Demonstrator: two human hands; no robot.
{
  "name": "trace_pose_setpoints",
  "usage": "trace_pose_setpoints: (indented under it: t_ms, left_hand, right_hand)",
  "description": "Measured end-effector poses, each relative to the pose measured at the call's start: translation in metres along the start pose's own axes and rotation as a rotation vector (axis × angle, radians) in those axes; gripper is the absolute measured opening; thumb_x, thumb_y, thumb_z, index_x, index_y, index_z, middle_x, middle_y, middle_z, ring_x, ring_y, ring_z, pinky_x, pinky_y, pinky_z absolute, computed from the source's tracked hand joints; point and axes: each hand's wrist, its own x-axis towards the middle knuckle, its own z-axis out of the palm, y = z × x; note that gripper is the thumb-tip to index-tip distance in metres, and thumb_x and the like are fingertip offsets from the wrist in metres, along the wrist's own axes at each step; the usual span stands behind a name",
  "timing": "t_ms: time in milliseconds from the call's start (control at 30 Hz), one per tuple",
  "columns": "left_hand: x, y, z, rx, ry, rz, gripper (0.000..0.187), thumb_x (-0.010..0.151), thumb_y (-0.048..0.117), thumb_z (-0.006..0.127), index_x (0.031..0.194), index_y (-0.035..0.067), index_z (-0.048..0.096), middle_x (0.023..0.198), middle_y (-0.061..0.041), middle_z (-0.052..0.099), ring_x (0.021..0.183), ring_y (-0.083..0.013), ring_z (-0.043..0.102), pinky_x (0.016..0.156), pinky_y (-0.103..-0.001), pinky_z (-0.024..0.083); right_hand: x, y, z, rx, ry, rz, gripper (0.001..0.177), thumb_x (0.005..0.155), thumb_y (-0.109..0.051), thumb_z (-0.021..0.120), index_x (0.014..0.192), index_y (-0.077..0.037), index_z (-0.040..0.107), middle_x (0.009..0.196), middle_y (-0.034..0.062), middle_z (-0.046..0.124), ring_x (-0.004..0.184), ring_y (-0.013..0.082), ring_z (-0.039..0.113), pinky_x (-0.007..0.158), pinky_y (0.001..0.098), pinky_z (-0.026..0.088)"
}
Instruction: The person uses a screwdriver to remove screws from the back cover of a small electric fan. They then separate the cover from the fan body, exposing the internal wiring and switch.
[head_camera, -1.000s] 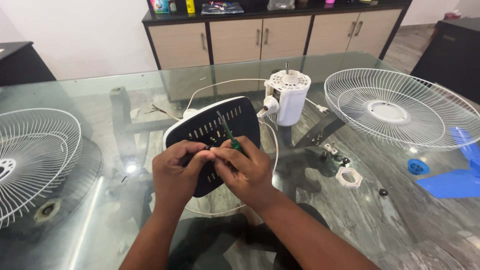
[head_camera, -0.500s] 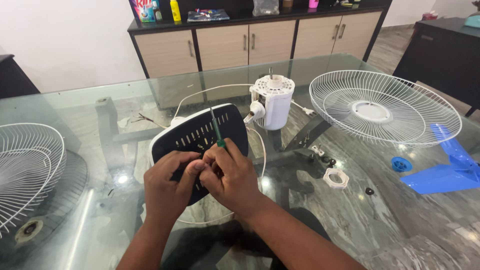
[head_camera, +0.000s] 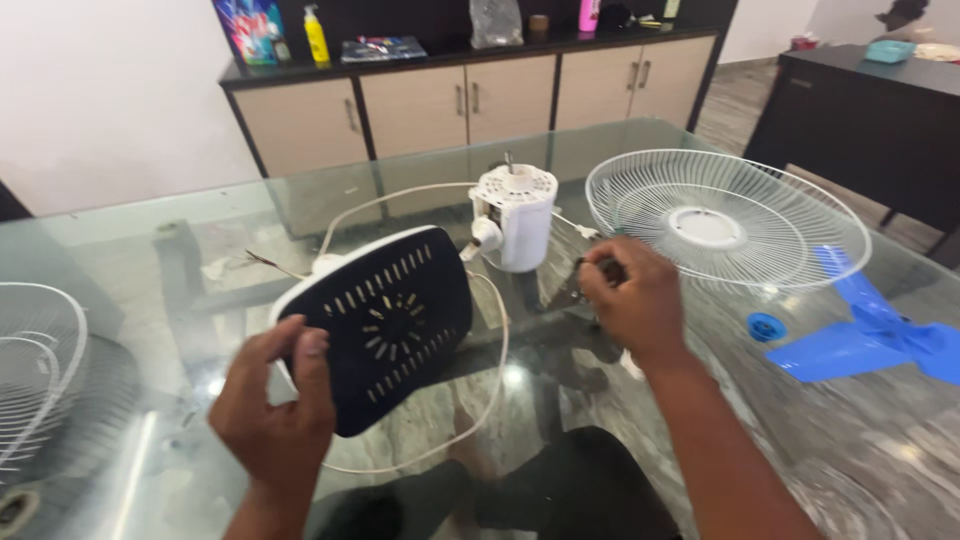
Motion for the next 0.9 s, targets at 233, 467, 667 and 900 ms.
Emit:
trace_pose_setpoints:
  t_ms: [233,467,667,900]
  left_hand:
    - [0.002,-0.003,-0.002,0.127,0.060,0.087,0.008,0.105,-0.005,0.066,0.113,-0.004,0.066,0.112,-0.016,0.068,0.105,-0.0270,0.068,0.093,-0.033,0.056]
    - [0.004,-0.012,0.002,-0.028,0.000,-0.096,0.014,0.107,0.002,0.065,0.119,-0.004,0.060,0.122,-0.017,0.059,0.106,-0.0210,0.063,0.092,-0.033,0.059]
    - [0.000,-0.022,0.004,-0.030,-0.044,-0.169,0.020,0.113,0.006,0.066,0.128,-0.005,0.060,0.118,-0.014,0.066,0.105,-0.0188,0.068,0.089,-0.032,0.059]
    - [-0.002,-0.024,0.007,-0.119,-0.058,-0.223,0.044,0.108,0.006,0.067,0.146,-0.006,0.050,0.125,-0.016,0.068,0.113,-0.0227,0.068,0.096,-0.036,0.058]
  right_hand:
    - [-0.029,0.090,-0.050,-0.227,-0.224,0.359,0.015,0.080,-0.018,0.075,0.090,-0.007,0.073,0.083,0.0098,0.076,0.071,0.0220,0.073,0.070,0.0360,0.057]
    - [-0.038,0.112,-0.042,-0.305,-0.387,0.518,0.018,0.077,-0.019,0.077,0.093,-0.011,0.075,0.088,0.0080,0.078,0.074,0.0266,0.074,0.076,0.0394,0.057]
    - [-0.038,0.108,-0.041,-0.366,-0.451,0.565,0.017,0.075,-0.021,0.080,0.091,-0.013,0.078,0.094,0.0046,0.079,0.085,0.0280,0.074,0.083,0.0415,0.057]
    - [-0.044,0.117,-0.037,-0.396,-0.475,0.544,0.020,0.075,-0.025,0.081,0.093,-0.017,0.081,0.091,0.0087,0.079,0.084,0.0291,0.075,0.083,0.0411,0.057]
